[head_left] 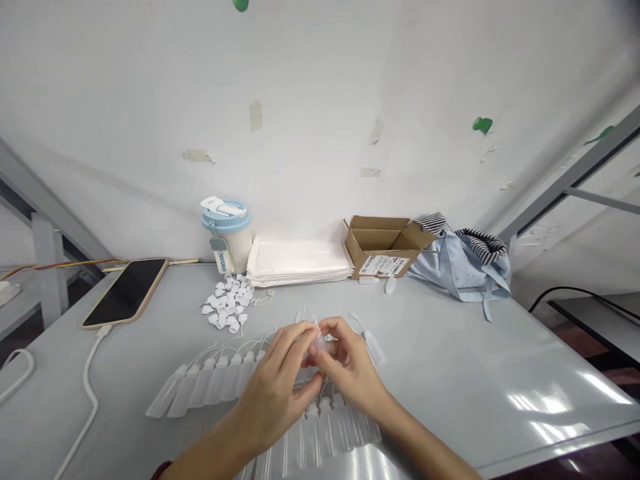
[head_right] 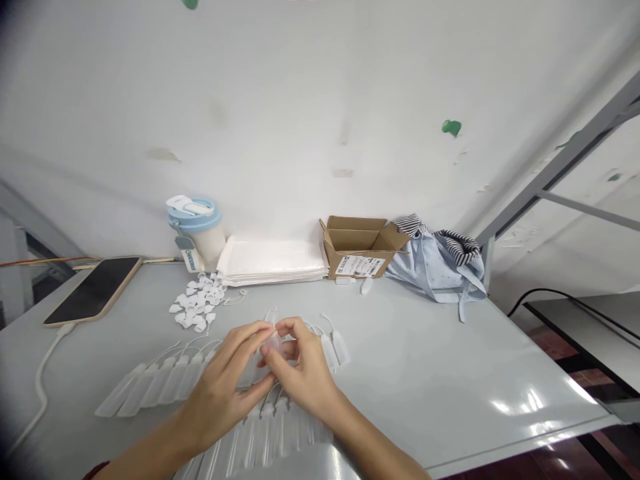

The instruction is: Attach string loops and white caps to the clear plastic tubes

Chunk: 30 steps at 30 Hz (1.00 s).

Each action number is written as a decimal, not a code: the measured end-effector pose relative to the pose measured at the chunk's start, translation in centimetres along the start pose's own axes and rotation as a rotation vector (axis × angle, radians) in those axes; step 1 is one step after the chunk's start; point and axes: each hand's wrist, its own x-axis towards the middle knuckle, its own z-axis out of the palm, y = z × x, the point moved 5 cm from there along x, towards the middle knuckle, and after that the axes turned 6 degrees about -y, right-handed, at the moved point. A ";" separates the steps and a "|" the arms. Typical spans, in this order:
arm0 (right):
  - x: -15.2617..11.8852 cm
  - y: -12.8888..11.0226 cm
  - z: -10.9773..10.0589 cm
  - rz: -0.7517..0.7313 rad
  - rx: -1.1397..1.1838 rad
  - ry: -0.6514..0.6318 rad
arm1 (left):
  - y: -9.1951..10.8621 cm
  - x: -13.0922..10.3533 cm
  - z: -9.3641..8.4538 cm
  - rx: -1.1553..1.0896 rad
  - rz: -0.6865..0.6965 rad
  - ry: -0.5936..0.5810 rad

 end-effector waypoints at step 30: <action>-0.6 -1.2 -0.7 -0.053 -0.012 -0.085 | -2.5 -4.5 -5.7 -0.328 -0.392 -0.235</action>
